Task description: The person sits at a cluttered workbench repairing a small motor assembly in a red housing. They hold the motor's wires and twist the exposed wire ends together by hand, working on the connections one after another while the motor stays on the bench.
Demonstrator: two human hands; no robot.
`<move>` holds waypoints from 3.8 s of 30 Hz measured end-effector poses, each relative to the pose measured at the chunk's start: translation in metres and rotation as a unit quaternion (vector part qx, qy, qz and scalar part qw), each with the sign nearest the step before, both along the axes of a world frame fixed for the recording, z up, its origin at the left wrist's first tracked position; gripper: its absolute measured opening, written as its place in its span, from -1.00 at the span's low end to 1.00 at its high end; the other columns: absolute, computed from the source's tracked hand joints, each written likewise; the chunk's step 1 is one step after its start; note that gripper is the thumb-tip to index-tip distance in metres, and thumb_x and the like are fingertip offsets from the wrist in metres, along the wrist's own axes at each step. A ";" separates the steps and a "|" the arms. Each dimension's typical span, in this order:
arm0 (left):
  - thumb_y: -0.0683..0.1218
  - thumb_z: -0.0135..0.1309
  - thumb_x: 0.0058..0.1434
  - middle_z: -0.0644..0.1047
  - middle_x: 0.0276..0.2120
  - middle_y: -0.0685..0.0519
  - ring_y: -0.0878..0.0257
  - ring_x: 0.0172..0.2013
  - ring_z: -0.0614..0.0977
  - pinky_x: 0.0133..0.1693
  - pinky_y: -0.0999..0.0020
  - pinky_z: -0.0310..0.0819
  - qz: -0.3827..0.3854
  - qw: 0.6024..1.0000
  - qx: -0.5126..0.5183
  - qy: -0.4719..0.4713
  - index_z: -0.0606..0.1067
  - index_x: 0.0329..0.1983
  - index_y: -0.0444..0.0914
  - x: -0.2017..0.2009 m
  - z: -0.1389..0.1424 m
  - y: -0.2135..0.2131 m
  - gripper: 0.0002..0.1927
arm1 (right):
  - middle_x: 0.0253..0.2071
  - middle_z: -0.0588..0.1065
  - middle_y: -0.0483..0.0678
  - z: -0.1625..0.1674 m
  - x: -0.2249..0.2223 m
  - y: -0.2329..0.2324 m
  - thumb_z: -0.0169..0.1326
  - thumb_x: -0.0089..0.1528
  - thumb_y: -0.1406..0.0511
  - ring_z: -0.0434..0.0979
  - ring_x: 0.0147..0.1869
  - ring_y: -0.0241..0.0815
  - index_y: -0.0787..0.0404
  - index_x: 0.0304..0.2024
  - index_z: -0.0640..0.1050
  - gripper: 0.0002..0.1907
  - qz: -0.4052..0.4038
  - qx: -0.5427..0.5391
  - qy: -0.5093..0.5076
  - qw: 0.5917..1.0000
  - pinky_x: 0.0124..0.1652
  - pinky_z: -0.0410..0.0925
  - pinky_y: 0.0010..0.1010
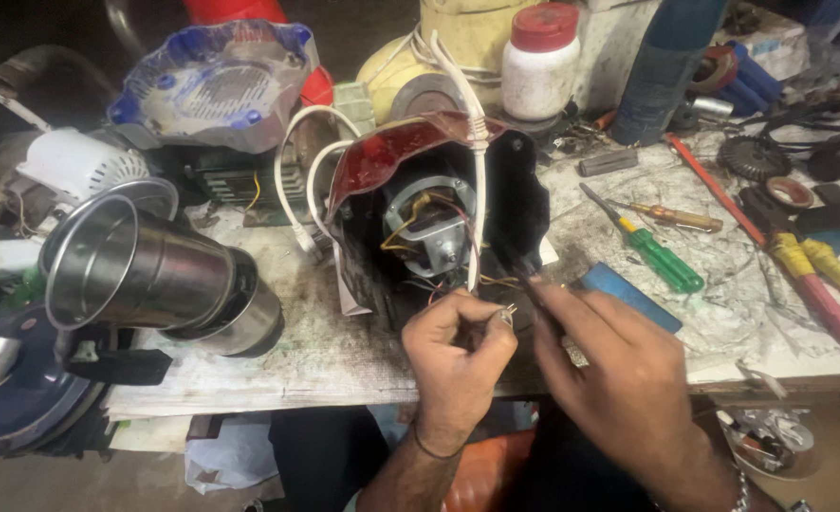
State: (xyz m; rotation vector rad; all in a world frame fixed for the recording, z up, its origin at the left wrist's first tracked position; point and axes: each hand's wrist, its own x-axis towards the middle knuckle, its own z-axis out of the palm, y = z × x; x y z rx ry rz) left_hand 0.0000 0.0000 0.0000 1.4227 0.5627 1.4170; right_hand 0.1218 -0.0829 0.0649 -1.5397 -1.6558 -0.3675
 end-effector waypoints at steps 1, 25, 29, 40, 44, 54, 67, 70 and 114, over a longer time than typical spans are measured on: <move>-0.34 0.17 0.14 0.47 -0.51 0.21 0.54 -0.49 0.43 -0.45 0.60 0.26 -0.001 1.000 -0.001 -0.001 0.56 -0.38 -0.36 0.000 0.000 0.000 -0.96 | -0.27 0.58 0.03 0.000 -0.001 -0.003 0.27 0.12 0.44 0.61 -0.29 -0.06 0.29 0.01 0.59 -0.62 0.019 0.006 -0.001 1.000 -0.32 0.43 -0.31; -0.35 0.16 0.14 0.48 -0.49 0.21 0.54 -0.47 0.44 -0.44 0.60 0.25 -0.020 0.998 -0.042 -0.034 0.56 -0.39 -0.38 0.001 0.000 -0.002 -0.95 | -0.31 0.54 0.04 0.004 0.001 -0.004 0.27 0.06 0.45 0.58 -0.32 0.00 0.30 0.01 0.58 -0.57 0.032 -0.016 0.007 0.999 -0.33 0.41 -0.28; -0.35 0.16 0.15 0.48 -0.48 0.21 0.54 -0.46 0.43 -0.42 0.60 0.26 -0.031 0.998 -0.042 -0.040 0.55 -0.39 -0.38 0.001 0.001 -0.002 -0.95 | -0.31 0.54 0.03 0.005 -0.002 -0.002 0.27 0.08 0.46 0.58 -0.30 0.00 0.30 0.01 0.58 -0.58 0.021 -0.006 -0.008 1.000 -0.31 0.42 -0.26; -0.35 0.18 0.15 0.47 -0.50 0.21 0.54 -0.48 0.41 -0.44 0.60 0.24 -0.003 1.000 -0.011 -0.016 0.55 -0.40 -0.37 0.001 0.002 -0.003 -0.94 | -0.35 0.52 0.02 0.004 -0.002 -0.005 0.27 0.10 0.45 0.57 -0.33 -0.03 0.30 0.01 0.59 -0.60 0.003 -0.008 -0.016 1.000 -0.33 0.41 -0.25; -0.35 0.17 0.15 0.47 -0.49 0.21 0.54 -0.47 0.42 -0.43 0.60 0.24 -0.012 0.999 -0.021 -0.022 0.55 -0.39 -0.37 0.001 0.001 -0.002 -0.94 | -0.32 0.53 0.04 0.006 -0.004 -0.004 0.27 0.09 0.45 0.56 -0.32 0.00 0.31 0.00 0.58 -0.60 0.014 -0.013 -0.018 1.000 -0.33 0.42 -0.25; -0.35 0.16 0.16 0.48 -0.49 0.21 0.53 -0.46 0.44 -0.41 0.60 0.26 -0.015 0.999 -0.031 -0.027 0.57 -0.39 -0.38 0.000 0.003 -0.002 -0.95 | -0.31 0.54 0.05 0.003 -0.003 -0.002 0.27 0.09 0.45 0.57 -0.32 0.01 0.32 0.00 0.58 -0.60 -0.009 -0.008 -0.023 1.000 -0.33 0.41 -0.25; -0.36 0.16 0.14 0.49 -0.49 0.21 0.54 -0.47 0.44 -0.43 0.61 0.26 -0.015 0.999 -0.032 -0.023 0.56 -0.40 -0.37 -0.001 0.001 -0.002 -0.94 | -0.34 0.53 0.02 0.004 -0.003 -0.003 0.26 0.10 0.45 0.57 -0.35 -0.03 0.31 -0.01 0.58 -0.62 0.036 -0.010 -0.005 0.999 -0.36 0.41 -0.26; -0.35 0.16 0.15 0.47 -0.50 0.21 0.54 -0.46 0.44 -0.42 0.60 0.26 -0.016 0.999 -0.034 -0.027 0.56 -0.40 -0.37 0.000 0.001 -0.001 -0.94 | -0.32 0.54 0.03 0.004 -0.003 -0.002 0.26 0.11 0.45 0.57 -0.33 -0.01 0.30 0.00 0.57 -0.63 0.020 0.003 -0.013 1.000 -0.34 0.42 -0.26; -0.37 0.14 0.16 0.49 -0.47 0.19 0.52 -0.45 0.44 -0.41 0.59 0.28 -0.038 0.997 -0.039 -0.047 0.54 -0.41 -0.39 0.000 -0.003 0.002 -0.94 | -0.33 0.53 0.03 0.000 -0.005 -0.001 0.25 0.09 0.42 0.57 -0.31 0.01 0.31 -0.02 0.57 -0.62 0.043 -0.011 -0.011 0.999 -0.32 0.43 -0.25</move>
